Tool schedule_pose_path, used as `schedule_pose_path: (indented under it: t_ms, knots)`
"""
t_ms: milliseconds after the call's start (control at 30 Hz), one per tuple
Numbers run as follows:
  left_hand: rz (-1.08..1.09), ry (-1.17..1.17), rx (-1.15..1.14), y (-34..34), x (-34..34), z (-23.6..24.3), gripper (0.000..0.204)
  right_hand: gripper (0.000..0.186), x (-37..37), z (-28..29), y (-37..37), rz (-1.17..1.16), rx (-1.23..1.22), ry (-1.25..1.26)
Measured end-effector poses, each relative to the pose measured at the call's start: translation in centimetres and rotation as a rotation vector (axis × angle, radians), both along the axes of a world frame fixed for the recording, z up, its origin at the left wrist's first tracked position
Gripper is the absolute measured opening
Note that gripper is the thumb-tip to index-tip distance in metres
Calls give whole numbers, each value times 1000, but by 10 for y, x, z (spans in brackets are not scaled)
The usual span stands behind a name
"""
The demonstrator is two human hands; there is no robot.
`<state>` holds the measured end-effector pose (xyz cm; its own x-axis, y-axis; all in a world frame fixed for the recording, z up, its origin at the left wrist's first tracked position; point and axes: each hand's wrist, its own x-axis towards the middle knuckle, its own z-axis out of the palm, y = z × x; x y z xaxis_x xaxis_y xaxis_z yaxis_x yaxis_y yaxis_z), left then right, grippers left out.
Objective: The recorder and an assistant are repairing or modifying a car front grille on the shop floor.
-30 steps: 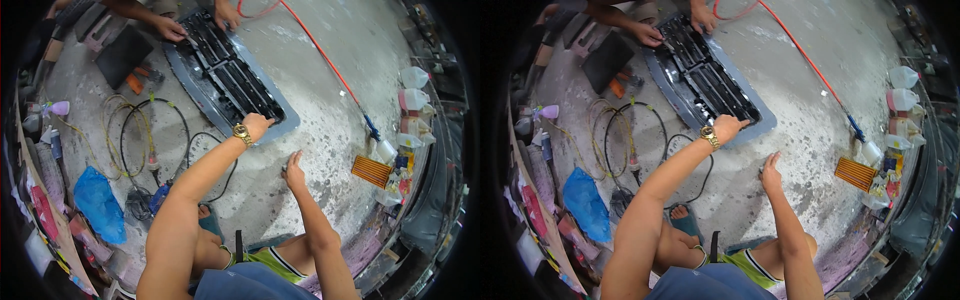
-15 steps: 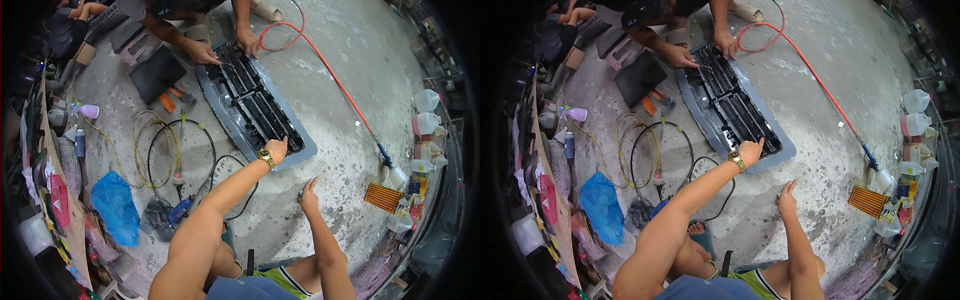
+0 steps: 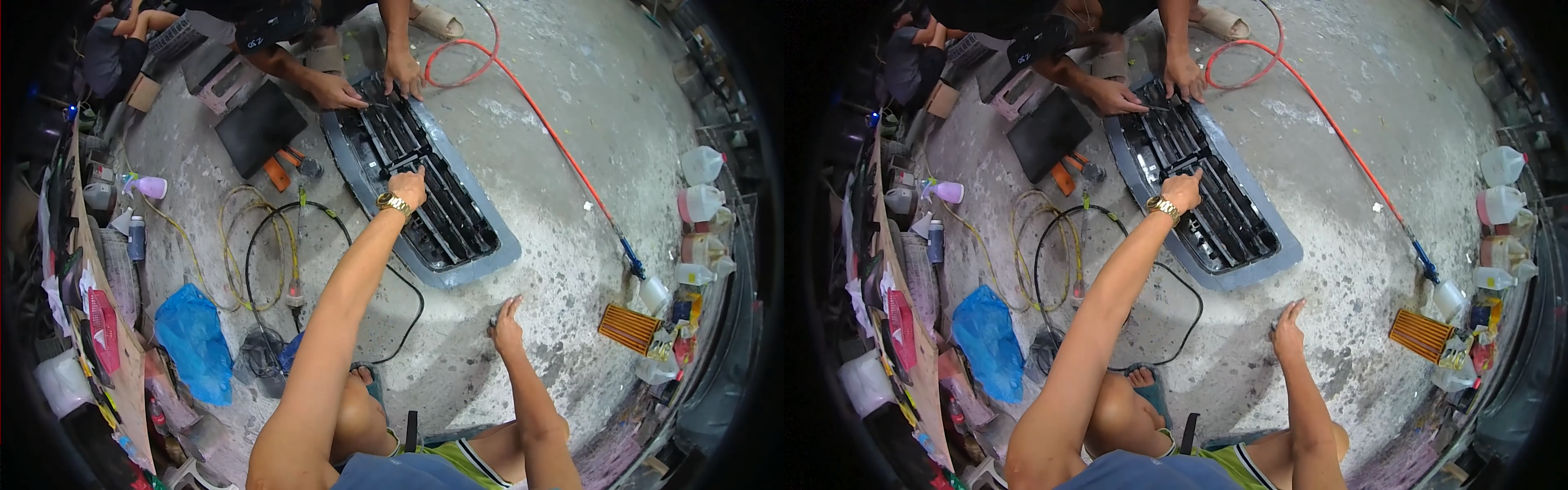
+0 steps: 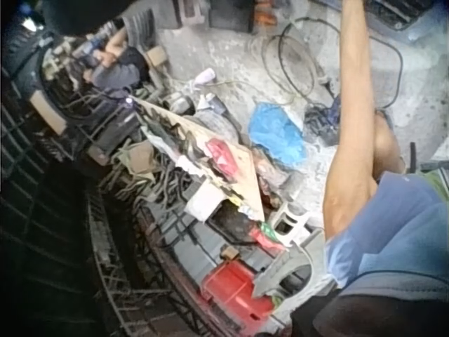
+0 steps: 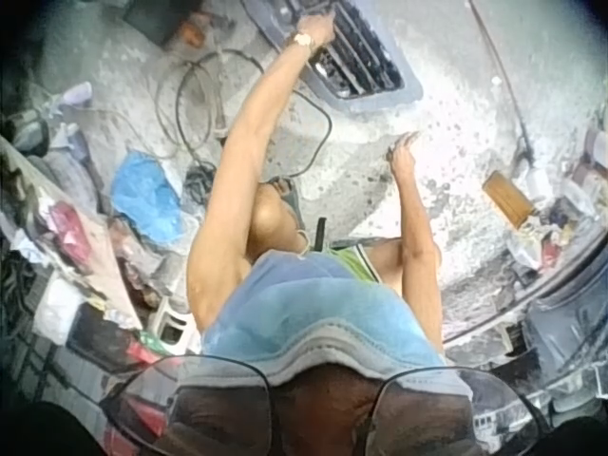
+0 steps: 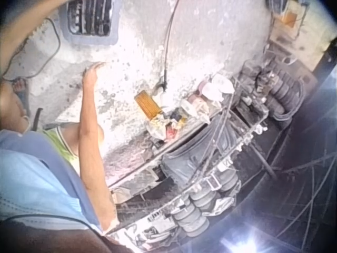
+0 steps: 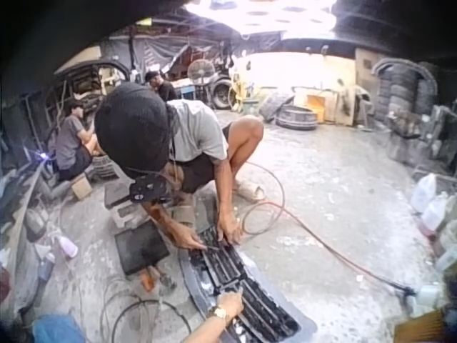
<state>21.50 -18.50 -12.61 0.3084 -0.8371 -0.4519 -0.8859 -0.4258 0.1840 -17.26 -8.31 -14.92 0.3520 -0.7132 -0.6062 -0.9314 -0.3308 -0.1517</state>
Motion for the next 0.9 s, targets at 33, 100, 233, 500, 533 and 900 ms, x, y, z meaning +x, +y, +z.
schedule_pose_path:
  t_ms: [33,100,233,500,533,900]
  knots:
    - [6,0,32,-5,3,-3,60,91,-2,0,0,2,0,-5]
    - [-16,-33,35,-11,8,-15,60,90,1,-1,0,-8,-13,-14]
    - [-14,-42,62,-19,14,-25,64,89,-1,-6,2,7,-14,-18]
    - [46,42,114,-16,2,-16,67,90,-4,-5,2,19,-19,14]
    - [51,39,109,-16,0,-16,67,90,-4,-7,2,29,-31,8]
    - [7,77,103,-9,-20,-20,64,91,-4,-6,2,38,-49,28]
